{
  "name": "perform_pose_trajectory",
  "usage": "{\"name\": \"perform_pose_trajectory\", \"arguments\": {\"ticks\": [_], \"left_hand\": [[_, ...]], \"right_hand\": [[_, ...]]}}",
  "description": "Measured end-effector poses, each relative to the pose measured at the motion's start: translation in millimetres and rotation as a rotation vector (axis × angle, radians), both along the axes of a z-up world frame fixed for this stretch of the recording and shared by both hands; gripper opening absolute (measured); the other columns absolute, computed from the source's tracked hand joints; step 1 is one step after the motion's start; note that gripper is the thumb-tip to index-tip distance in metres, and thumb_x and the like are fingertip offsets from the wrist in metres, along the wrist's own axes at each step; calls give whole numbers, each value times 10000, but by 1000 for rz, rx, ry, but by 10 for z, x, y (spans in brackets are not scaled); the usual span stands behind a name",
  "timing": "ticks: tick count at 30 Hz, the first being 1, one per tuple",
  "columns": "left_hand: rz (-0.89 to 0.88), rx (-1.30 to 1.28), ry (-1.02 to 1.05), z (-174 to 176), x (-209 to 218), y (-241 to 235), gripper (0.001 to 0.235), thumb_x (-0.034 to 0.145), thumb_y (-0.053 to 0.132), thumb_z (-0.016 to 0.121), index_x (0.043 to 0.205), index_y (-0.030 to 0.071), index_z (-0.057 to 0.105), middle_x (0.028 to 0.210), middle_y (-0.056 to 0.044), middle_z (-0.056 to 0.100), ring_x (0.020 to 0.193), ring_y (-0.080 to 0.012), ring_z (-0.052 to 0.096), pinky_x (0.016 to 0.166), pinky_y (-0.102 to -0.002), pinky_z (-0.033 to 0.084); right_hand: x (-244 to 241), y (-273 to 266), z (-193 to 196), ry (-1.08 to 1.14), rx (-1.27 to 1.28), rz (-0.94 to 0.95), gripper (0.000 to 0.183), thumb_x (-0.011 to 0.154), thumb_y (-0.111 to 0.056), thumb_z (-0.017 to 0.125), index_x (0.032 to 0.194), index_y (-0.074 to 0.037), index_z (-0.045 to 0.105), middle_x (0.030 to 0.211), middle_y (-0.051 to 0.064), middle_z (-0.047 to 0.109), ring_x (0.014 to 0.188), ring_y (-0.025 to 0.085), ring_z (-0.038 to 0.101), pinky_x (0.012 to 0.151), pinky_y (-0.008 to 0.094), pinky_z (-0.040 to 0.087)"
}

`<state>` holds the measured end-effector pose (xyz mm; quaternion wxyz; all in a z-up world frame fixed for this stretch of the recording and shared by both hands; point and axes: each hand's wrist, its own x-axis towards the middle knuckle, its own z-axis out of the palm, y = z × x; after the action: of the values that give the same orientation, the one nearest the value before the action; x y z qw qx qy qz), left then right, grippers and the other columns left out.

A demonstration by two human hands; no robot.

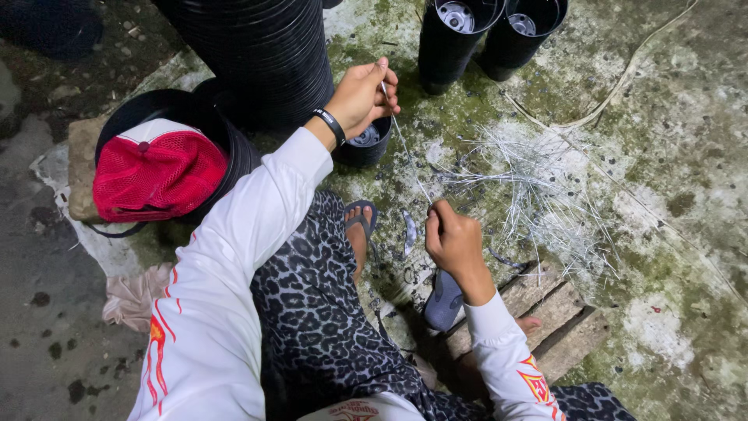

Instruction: The person sits on the floor and assembles black plastic containers by inserting thin white wires through holes in the base. They pick up wires, thread them through the containers, and place the finished units aside.

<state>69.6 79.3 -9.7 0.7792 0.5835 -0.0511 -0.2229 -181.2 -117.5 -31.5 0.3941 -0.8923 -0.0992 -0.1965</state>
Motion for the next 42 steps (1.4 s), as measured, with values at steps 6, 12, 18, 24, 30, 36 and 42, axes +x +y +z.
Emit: {"name": "perform_pose_trajectory", "arguments": {"ticks": [6, 12, 18, 24, 30, 36, 42], "left_hand": [[-30, -100, 41, -21, -11, -24, 355, 1095, 358, 423, 837, 116, 451, 691, 10, 443, 625, -141, 515, 669, -355, 566], [56, -42, -120, -118, 79, -51, 354, 1117, 301, 423, 818, 111, 428, 663, 39, 328, 536, -110, 381, 511, -308, 406], [-7, -202, 3, -95, 180, 86, 357, 1133, 291, 416, 830, 103, 417, 652, 36, 290, 545, -111, 329, 521, -289, 334], [-28, -261, -110, 73, 34, 52, 362, 1143, 331, 396, 869, 96, 416, 683, 24, 289, 559, -105, 309, 526, -277, 321], [-184, -249, -333, 227, -95, 14, 390, 1158, 389, 396, 899, 97, 393, 712, 32, 264, 558, -83, 268, 519, -259, 304], [-85, -260, -395, 237, -82, 48, 402, 1153, 408, 405, 909, 89, 406, 720, 23, 289, 555, -84, 280, 514, -264, 300], [35, -249, -415, 168, 73, 291, 420, 1144, 436, 427, 898, 96, 399, 734, 11, 300, 569, -98, 301, 514, -269, 308]], "right_hand": [[-25, 49, 43, -5, -7, 11, 71, 956, -82, 616, 888, -63, 623, 539, 144, 570, 472, 345, 596, 463, 455, 432], [-32, 77, 38, -33, -20, 5, 93, 1010, -75, 615, 918, -63, 606, 569, 155, 570, 493, 359, 585, 462, 458, 416], [-9, -67, 6, -73, -131, 11, 120, 1028, -69, 625, 923, -51, 572, 534, 138, 540, 425, 320, 548, 411, 438, 378], [23, -220, -224, -7, 154, 98, 175, 1113, -114, 543, 953, -53, 579, 601, 109, 508, 491, 229, 473, 465, 375, 361], [98, -220, -531, 744, 1270, 641, 188, 1100, -212, 509, 993, -60, 543, 687, 50, 562, 440, 90, 428, 386, 243, 339], [100, -49, -726, 652, 1687, 389, 207, 1097, -259, 507, 951, -114, 494, 696, 6, 501, 429, 49, 364, 371, 199, 288], [16, -288, -769, 699, 2039, 580, 284, 1158, -310, 423, 964, -116, 496, 776, -23, 446, 501, 52, 331, 444, 217, 270]]}}
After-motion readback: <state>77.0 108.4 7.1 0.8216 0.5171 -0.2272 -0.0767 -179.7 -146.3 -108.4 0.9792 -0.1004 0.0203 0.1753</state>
